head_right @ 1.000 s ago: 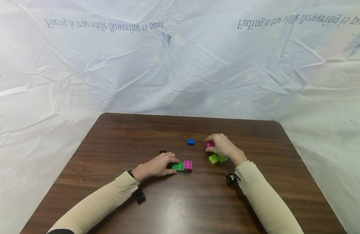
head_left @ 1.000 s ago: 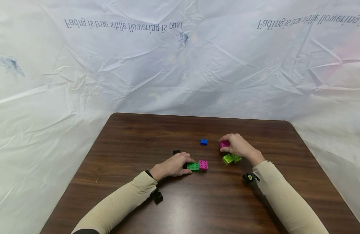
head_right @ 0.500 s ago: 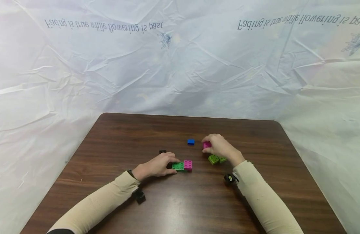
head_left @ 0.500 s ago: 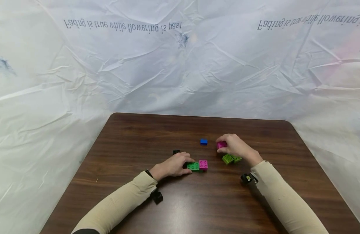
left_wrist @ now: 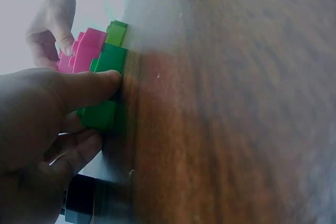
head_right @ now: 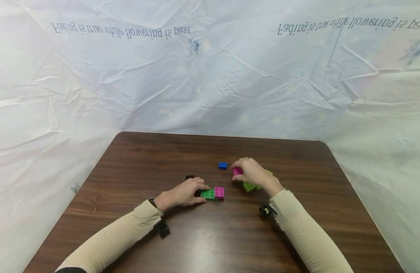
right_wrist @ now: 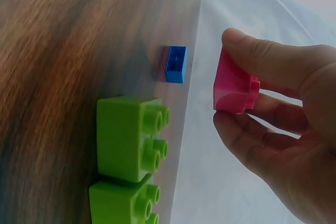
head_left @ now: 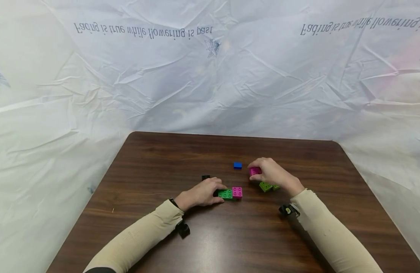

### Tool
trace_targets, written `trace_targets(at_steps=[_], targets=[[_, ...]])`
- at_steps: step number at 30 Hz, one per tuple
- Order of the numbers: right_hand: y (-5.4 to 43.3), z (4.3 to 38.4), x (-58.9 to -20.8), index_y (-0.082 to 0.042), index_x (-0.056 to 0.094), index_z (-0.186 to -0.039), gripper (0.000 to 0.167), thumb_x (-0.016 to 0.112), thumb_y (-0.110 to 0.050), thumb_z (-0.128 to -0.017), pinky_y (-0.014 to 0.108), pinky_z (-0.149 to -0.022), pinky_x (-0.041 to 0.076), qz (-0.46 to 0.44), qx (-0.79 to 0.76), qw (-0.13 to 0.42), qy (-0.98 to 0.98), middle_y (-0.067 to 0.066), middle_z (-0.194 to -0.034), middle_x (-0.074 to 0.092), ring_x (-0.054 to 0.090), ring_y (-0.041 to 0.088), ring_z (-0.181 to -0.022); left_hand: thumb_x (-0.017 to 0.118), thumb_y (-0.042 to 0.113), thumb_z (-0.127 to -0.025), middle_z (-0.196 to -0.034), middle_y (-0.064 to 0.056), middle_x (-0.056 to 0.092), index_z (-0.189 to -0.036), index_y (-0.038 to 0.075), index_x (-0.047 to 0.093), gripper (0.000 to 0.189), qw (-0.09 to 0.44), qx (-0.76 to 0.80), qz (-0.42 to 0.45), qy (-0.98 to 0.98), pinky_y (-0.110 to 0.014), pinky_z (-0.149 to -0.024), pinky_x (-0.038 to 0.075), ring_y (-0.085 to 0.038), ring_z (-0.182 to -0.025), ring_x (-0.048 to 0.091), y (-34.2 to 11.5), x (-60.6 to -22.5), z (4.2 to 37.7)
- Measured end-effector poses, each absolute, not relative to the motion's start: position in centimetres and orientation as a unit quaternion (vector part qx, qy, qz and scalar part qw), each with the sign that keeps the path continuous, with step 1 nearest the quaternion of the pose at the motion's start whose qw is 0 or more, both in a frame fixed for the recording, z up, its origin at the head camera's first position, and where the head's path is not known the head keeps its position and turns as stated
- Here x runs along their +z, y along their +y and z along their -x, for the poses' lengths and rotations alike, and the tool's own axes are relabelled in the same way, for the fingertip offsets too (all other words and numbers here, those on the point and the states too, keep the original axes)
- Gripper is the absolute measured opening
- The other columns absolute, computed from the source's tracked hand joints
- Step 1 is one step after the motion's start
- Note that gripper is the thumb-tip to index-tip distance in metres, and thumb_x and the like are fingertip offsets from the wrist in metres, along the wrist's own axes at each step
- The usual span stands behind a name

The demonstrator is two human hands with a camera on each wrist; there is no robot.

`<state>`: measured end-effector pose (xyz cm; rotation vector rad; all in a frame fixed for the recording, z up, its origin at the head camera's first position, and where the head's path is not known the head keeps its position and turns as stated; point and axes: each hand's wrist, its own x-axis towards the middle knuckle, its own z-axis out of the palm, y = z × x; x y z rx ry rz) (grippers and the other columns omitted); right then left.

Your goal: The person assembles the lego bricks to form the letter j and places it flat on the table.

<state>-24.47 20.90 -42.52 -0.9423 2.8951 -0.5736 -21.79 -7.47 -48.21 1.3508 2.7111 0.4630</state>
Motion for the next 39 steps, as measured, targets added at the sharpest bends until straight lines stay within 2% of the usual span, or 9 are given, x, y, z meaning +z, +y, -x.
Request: trace_targets(at_steps=[22, 32, 39], targets=[[19.4, 23.3, -42.3, -0.005, 0.07, -0.116, 0.039, 0.078, -0.025, -0.084, 0.031, -0.071, 0.051, 0.328, -0.174, 0.008, 0.929, 0.009, -0.11, 0.069, 0.063, 0.017, -0.091, 0.071, 0.036, -0.089, -0.108, 0.001, 0.064, -0.125, 0.013, 0.067, 0.043, 0.037, 0.142, -0.438, 0.887, -0.028, -0.089, 0.049, -0.013, -0.103, 0.059, -7.4, -48.4, 21.8], [19.0, 23.0, -42.2, -0.006, 0.069, -0.115, 0.038, 0.078, -0.026, -0.085, 0.024, -0.066, 0.049, 0.331, -0.191, 0.023, 0.924, 0.004, -0.102, 0.068, 0.059, 0.01, -0.081, 0.072, 0.035, -0.089, -0.108, 0.001, 0.064, -0.125, 0.013, 0.067, 0.042, 0.037, 0.147, -0.438, 0.886, -0.027, -0.09, 0.049, -0.013, -0.103, 0.058, -7.3, -48.3, 21.8], [18.6, 22.8, -42.1, -0.005, 0.069, -0.114, 0.037, 0.078, -0.026, -0.084, 0.023, -0.066, 0.049, 0.34, -0.192, 0.026, 0.92, 0.004, -0.103, 0.068, 0.059, 0.009, -0.081, 0.07, 0.036, -0.09, -0.111, 0.0, 0.064, -0.126, 0.014, 0.066, 0.043, 0.049, 0.147, -0.43, 0.889, -0.028, -0.09, 0.049, -0.013, -0.105, 0.058, -7.3, -48.3, 21.8]])
